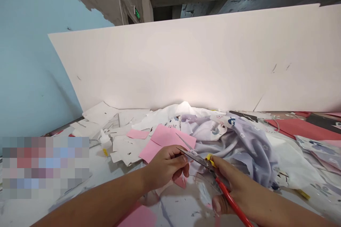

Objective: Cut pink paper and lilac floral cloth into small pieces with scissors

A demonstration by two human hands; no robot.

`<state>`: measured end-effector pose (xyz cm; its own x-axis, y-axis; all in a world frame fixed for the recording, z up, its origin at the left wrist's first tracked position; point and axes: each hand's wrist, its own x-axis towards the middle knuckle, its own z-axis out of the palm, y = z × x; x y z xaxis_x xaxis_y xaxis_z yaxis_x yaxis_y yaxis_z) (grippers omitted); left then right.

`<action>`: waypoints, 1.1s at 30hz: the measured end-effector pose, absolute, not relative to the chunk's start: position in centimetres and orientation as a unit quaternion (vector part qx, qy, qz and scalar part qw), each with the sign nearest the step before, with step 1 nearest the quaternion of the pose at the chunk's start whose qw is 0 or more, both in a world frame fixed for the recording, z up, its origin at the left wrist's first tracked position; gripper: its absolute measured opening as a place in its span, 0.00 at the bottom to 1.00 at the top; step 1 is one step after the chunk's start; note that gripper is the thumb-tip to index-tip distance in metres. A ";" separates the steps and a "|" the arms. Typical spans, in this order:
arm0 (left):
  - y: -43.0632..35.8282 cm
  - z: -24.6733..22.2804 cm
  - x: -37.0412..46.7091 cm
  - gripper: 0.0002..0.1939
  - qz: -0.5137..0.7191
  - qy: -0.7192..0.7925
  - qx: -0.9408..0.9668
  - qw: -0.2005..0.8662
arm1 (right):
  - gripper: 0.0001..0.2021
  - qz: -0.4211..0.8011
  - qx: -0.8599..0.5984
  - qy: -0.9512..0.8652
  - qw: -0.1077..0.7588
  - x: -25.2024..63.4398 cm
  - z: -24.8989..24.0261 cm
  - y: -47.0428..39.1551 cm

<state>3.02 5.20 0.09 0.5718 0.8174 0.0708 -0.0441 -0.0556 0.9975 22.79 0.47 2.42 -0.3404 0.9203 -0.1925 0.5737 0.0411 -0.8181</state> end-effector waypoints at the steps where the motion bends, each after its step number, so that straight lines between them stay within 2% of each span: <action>1: 5.2 0.1 3.0 0.11 0.350 0.305 0.637 0.615 | 0.17 0.424 -0.541 -0.702 0.185 22.8 2.6 0.4; 8: 5.1 0.1 2.9 0.11 0.329 0.303 0.647 0.617 | 0.15 0.358 -0.555 -0.731 0.172 22.8 2.5 0.3; 14: 5.1 0.0 3.0 0.11 0.331 0.318 0.660 0.594 | 0.15 0.324 -0.559 -0.735 0.209 22.6 2.0 0.2; 27: 5.1 0.0 3.2 0.10 0.352 0.319 0.657 0.586 | 0.15 0.359 -0.565 -0.730 0.138 22.6 3.2 0.5; 33: 4.6 0.3 3.4 0.09 0.380 0.344 0.647 0.564 | 0.13 0.373 -0.577 -0.713 0.140 22.3 4.5 0.2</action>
<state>3.45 4.56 0.31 0.4740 0.8744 0.1038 0.0175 -0.1272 0.9917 22.32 0.18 4.48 -0.2945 0.9273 -0.2310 0.7179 0.0550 -0.6940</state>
